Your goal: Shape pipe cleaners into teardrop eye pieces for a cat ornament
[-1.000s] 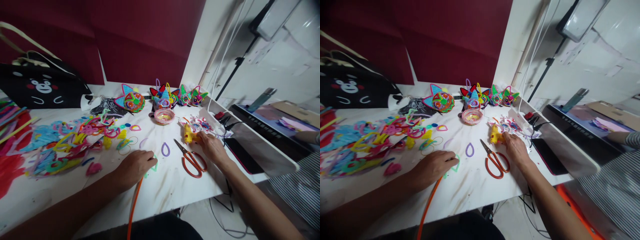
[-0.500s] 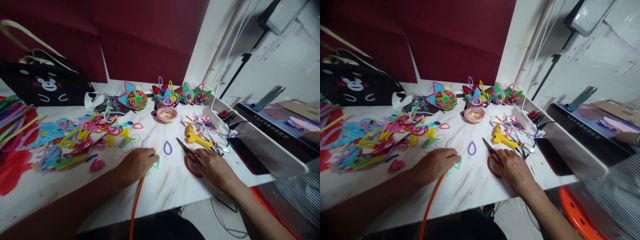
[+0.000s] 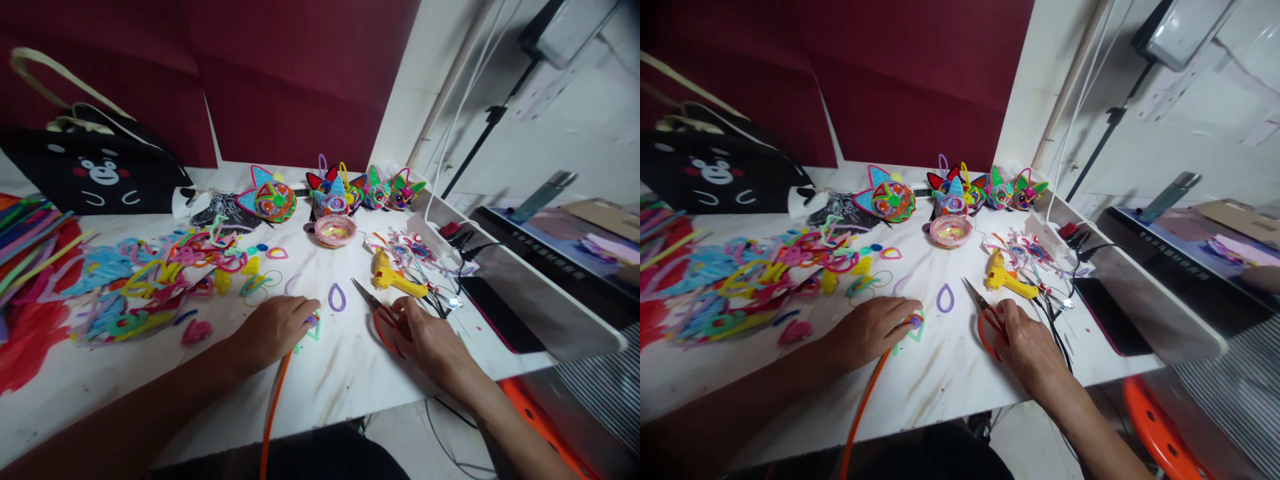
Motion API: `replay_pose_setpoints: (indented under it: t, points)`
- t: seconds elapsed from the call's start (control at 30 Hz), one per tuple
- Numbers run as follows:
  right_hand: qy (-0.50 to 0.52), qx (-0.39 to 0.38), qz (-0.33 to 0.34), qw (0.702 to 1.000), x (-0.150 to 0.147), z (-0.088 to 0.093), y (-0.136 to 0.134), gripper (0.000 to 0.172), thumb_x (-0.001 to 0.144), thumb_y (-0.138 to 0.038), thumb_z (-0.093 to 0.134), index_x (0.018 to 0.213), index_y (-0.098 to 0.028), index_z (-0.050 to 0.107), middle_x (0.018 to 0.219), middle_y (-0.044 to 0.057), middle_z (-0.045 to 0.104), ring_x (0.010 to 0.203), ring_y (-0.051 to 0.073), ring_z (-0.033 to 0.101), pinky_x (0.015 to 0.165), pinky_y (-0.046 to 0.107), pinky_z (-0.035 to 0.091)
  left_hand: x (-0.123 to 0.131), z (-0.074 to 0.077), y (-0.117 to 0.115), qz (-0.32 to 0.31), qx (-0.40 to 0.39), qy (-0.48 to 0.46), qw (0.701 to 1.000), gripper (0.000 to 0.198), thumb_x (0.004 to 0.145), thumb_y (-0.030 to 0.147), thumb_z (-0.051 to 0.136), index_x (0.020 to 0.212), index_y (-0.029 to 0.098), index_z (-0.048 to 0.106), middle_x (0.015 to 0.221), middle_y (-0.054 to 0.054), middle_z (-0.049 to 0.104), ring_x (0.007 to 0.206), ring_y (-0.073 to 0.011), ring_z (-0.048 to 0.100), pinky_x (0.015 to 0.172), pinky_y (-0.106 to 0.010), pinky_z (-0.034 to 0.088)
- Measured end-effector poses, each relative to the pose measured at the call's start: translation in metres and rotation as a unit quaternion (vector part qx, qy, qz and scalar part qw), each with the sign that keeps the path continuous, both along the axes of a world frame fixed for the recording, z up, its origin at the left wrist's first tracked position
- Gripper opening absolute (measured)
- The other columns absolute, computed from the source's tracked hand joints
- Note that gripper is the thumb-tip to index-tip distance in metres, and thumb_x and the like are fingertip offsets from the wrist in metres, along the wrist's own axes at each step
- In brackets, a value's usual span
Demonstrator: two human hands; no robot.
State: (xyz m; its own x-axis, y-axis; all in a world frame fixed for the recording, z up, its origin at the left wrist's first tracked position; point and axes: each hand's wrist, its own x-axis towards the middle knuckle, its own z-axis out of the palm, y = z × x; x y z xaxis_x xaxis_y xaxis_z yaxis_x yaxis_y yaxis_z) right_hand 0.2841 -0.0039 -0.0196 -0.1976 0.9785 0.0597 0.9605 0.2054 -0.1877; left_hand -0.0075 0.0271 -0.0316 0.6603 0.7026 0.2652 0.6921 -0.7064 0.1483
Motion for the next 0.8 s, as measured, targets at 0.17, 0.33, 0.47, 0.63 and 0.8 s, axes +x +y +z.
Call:
replay_pose_setpoints:
  t: [0.17, 0.33, 0.47, 0.63, 0.8]
  points:
    - [0.104, 0.003, 0.024, 0.994, 0.007, 0.003, -0.010, 0.027, 0.085, -0.028, 0.051, 0.111, -0.021, 0.046, 0.086, 0.005, 0.067, 0.060, 0.016, 0.063, 0.054, 0.026, 0.044, -0.001, -0.001, 0.001, -0.002, 0.008, -0.007, 1.000, 0.018, 0.092, 0.014, 0.050, 0.104, 0.015, 0.063, 0.090, -0.007, 0.071, 0.082, -0.0202, 0.068, 0.074, -0.031, 0.053]
    - [0.261, -0.028, 0.028, 0.964, -0.002, 0.014, -0.022, 0.028, 0.088, -0.028, 0.050, 0.114, -0.021, 0.048, 0.088, 0.005, 0.066, 0.065, 0.014, 0.063, 0.059, 0.025, 0.050, -0.005, -0.006, 0.003, -0.001, -0.001, -0.032, 0.999, 0.022, 0.093, 0.011, 0.044, 0.104, 0.017, 0.063, 0.087, -0.006, 0.071, 0.081, -0.0184, 0.068, 0.073, -0.028, 0.052]
    - [0.278, -0.035, 0.041, 0.959, -0.009, 0.018, -0.030, 0.029, 0.089, -0.030, 0.055, 0.117, -0.022, 0.052, 0.079, 0.001, 0.065, 0.059, 0.012, 0.059, 0.055, 0.023, 0.049, -0.008, -0.006, 0.004, 0.000, -0.034, -0.064, 0.997, 0.025, 0.095, 0.013, 0.043, 0.111, 0.017, 0.061, 0.094, -0.006, 0.073, 0.085, -0.0184, 0.069, 0.074, -0.027, 0.052]
    - [0.217, 0.001, 0.101, 0.971, -0.016, 0.015, -0.035, 0.034, 0.090, -0.027, 0.057, 0.124, -0.024, 0.056, 0.095, 0.004, 0.068, 0.071, 0.013, 0.066, 0.063, 0.022, 0.055, -0.008, 0.001, 0.005, 0.021, -0.071, -0.063, 0.995, 0.021, 0.094, 0.017, 0.047, 0.107, 0.018, 0.063, 0.094, -0.005, 0.073, 0.085, -0.0178, 0.069, 0.075, -0.026, 0.052]
    - [0.125, 0.062, 0.160, 0.977, -0.026, 0.009, -0.036, 0.036, 0.094, -0.030, 0.052, 0.129, -0.022, 0.057, 0.114, 0.011, 0.064, 0.092, 0.019, 0.069, 0.077, 0.029, 0.060, -0.011, -0.002, 0.006, 0.006, -0.069, -0.089, 0.994, 0.022, 0.092, 0.016, 0.050, 0.111, 0.018, 0.061, 0.095, -0.004, 0.073, 0.086, -0.0169, 0.069, 0.075, -0.025, 0.051]
